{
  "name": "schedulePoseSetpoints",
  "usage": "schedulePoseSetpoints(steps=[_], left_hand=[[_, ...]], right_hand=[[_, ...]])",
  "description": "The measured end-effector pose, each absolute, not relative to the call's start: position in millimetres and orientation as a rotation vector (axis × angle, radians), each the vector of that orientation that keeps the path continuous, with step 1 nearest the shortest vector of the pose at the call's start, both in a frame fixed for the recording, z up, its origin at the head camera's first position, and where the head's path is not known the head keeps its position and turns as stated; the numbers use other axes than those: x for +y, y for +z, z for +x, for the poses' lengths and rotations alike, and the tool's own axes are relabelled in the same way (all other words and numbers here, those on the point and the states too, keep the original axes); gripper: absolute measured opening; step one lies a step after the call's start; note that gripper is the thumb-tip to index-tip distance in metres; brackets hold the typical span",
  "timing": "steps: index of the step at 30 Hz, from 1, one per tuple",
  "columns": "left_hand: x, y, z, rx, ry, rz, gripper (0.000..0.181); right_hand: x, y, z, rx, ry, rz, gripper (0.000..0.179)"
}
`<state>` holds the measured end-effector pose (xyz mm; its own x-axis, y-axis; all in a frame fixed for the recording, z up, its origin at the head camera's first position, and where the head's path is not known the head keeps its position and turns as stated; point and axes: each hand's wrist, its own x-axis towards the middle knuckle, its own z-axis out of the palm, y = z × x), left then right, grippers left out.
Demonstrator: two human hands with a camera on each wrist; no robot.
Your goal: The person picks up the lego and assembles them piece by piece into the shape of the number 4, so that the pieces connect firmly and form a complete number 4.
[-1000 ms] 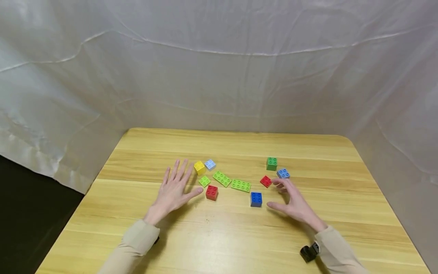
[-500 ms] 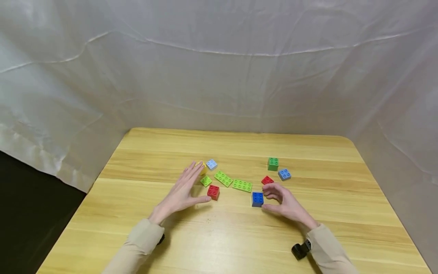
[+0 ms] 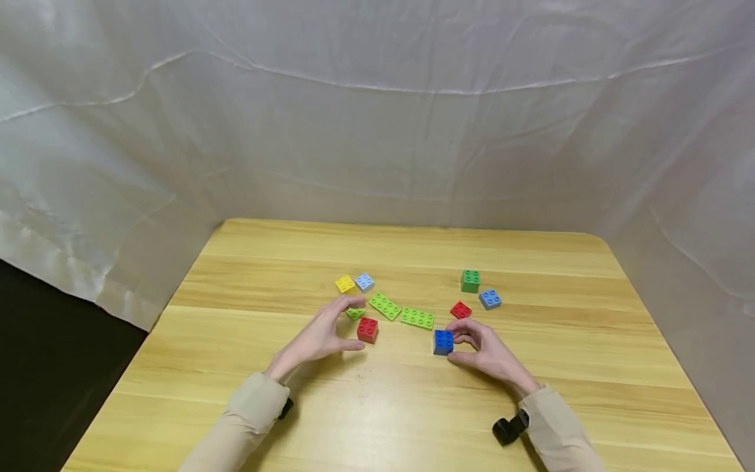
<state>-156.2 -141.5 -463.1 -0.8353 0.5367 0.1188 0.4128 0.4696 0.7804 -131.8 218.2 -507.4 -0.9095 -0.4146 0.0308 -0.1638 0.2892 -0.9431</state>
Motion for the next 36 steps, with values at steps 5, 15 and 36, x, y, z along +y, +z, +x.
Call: schedulePoseSetpoints(steps=[5,15,36], left_hand=[[-139.4,-464.2,-159.3,2.502,1.298,0.822,0.070],[-135.5,-467.1,-163.3,2.501,1.246,0.831,0.062],[-131.6,-462.4,-163.0,2.533,1.134,0.738,0.041]], right_hand=[[218.0,-507.6,-131.5,2.360,-1.639,-0.520,0.044],[218.7,-510.1,-131.2,2.360,-1.651,-0.535,0.044],[213.6,-513.8,-130.3,2.418,-1.659,-0.574,0.040]])
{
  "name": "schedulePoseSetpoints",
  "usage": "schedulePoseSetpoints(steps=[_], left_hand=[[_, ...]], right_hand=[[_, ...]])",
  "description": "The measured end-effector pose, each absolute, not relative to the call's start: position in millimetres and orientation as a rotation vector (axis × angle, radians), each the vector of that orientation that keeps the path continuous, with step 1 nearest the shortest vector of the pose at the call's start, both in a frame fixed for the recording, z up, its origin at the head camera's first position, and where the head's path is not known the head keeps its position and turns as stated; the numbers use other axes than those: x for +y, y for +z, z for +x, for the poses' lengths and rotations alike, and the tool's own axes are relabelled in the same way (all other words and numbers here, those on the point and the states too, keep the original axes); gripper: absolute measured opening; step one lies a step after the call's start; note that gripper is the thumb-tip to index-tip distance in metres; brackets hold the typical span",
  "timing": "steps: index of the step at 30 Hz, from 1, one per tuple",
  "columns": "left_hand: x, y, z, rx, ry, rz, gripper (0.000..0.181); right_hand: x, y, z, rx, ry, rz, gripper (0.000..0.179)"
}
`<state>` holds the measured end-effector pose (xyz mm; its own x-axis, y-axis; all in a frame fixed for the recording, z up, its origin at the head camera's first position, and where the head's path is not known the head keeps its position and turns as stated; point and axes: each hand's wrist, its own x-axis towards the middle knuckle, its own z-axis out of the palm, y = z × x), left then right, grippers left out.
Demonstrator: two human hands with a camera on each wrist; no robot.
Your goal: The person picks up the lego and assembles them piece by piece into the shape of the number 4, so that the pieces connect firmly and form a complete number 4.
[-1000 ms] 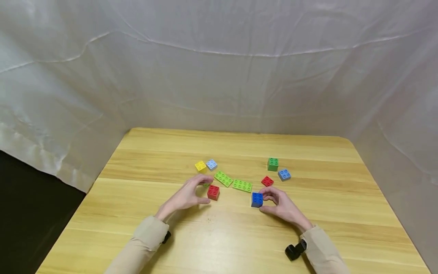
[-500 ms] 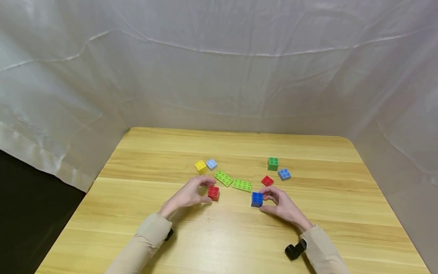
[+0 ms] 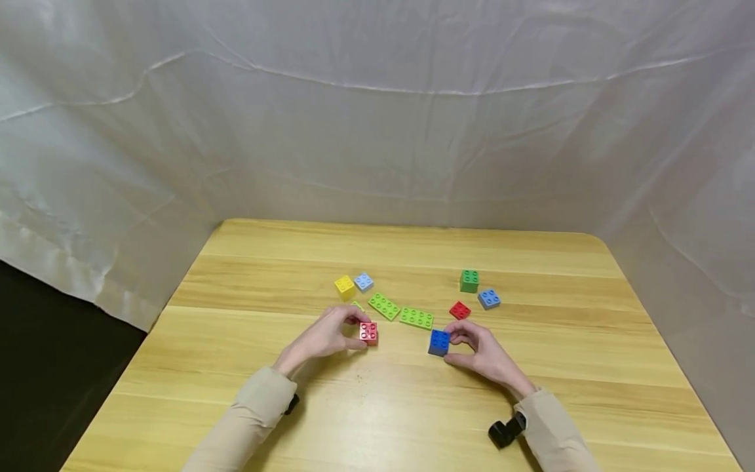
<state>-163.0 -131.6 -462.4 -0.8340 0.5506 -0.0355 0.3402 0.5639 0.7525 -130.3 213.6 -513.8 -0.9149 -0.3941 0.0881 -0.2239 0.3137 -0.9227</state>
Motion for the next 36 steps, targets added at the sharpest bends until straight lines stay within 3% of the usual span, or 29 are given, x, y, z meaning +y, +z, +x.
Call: schedulePoseSetpoints(steps=[19,36], left_hand=[[-117,-460,-161,2.386,1.405,0.823,0.037],[-89,-452,-157,2.457,1.310,0.833,0.043]], right_hand=[[198,-511,-127,2.597,-1.539,-0.474,0.037],[183,-515,-126,2.568,-1.603,-0.498,0.038]])
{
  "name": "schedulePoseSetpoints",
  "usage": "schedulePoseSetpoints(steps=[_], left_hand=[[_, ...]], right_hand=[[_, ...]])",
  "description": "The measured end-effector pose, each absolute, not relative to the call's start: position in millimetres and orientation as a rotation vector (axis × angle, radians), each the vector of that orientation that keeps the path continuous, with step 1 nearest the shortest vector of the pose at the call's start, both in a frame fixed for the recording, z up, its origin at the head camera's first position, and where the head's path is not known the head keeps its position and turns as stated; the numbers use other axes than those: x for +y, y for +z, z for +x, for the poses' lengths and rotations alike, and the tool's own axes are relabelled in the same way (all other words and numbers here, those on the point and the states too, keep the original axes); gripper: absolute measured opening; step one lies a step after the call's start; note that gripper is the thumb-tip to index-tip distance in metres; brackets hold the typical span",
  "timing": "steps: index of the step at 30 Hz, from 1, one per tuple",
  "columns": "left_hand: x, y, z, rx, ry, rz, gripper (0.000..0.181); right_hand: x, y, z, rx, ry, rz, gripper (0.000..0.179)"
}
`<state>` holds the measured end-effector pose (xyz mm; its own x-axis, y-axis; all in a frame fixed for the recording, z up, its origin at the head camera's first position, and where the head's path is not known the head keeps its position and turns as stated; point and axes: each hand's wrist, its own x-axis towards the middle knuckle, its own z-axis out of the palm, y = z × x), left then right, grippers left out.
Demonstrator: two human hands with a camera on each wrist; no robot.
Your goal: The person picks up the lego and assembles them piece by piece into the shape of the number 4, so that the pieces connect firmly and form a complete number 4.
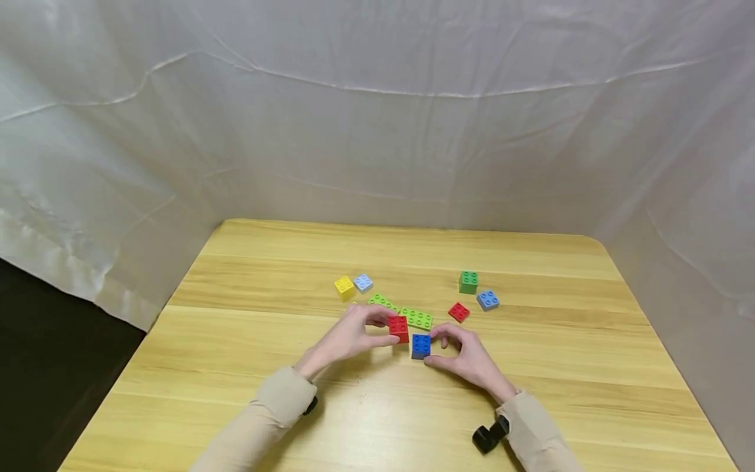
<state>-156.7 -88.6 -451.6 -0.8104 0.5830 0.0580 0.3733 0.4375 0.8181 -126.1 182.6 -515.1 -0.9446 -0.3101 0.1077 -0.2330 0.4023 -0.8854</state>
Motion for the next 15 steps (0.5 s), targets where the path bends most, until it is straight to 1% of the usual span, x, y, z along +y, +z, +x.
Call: schedulePoseSetpoints(steps=[6,15], left_hand=[[-77,-450,-157,2.448,1.295,0.872,0.039],[-65,-449,-157,2.413,1.277,0.932,0.038]], right_hand=[[183,-517,-127,2.585,-1.576,-0.492,0.037],[181,-514,-126,2.621,-1.529,-0.484,0.036]])
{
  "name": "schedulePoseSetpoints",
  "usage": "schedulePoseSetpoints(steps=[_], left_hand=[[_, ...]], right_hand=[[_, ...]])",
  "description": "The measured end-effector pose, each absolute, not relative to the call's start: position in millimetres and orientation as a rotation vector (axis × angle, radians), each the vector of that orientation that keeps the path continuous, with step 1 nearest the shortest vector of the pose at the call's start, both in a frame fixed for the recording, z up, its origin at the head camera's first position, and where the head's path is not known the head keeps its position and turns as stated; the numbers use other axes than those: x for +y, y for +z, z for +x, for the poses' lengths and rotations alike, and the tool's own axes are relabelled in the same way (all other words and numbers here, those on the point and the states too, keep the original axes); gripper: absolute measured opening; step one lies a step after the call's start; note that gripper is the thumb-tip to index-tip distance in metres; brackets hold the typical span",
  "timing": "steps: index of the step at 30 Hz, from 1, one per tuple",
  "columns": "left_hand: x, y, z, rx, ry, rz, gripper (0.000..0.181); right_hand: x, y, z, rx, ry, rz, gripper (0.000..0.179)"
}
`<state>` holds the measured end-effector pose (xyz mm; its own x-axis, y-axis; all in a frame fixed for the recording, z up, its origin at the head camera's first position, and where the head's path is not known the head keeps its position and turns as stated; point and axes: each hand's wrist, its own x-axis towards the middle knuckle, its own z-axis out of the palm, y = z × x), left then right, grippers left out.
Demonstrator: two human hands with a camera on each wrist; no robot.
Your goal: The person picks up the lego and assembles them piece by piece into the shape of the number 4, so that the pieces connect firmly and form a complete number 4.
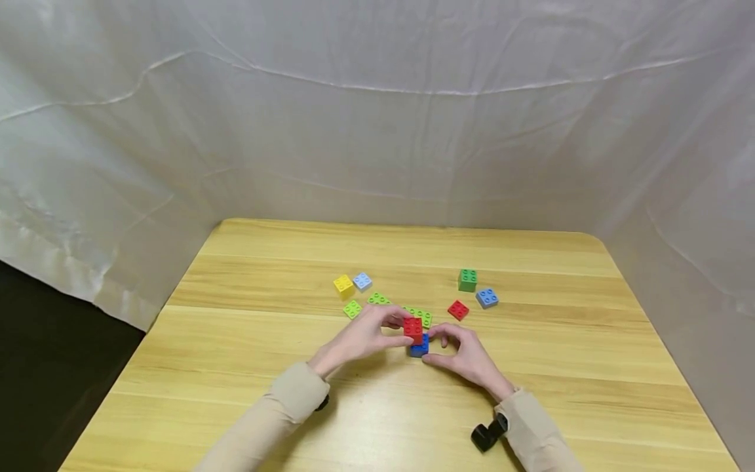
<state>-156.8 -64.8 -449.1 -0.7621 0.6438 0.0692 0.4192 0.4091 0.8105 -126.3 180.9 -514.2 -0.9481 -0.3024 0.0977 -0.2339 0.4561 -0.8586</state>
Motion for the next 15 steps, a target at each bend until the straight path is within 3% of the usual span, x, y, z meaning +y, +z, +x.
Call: schedulePoseSetpoints(steps=[15], left_hand=[[-57.9,-451.5,-156.5,2.407,1.216,1.001,0.034]], right_hand=[[181.5,-516.5,-126.2,2.637,-1.526,-0.524,0.034]])
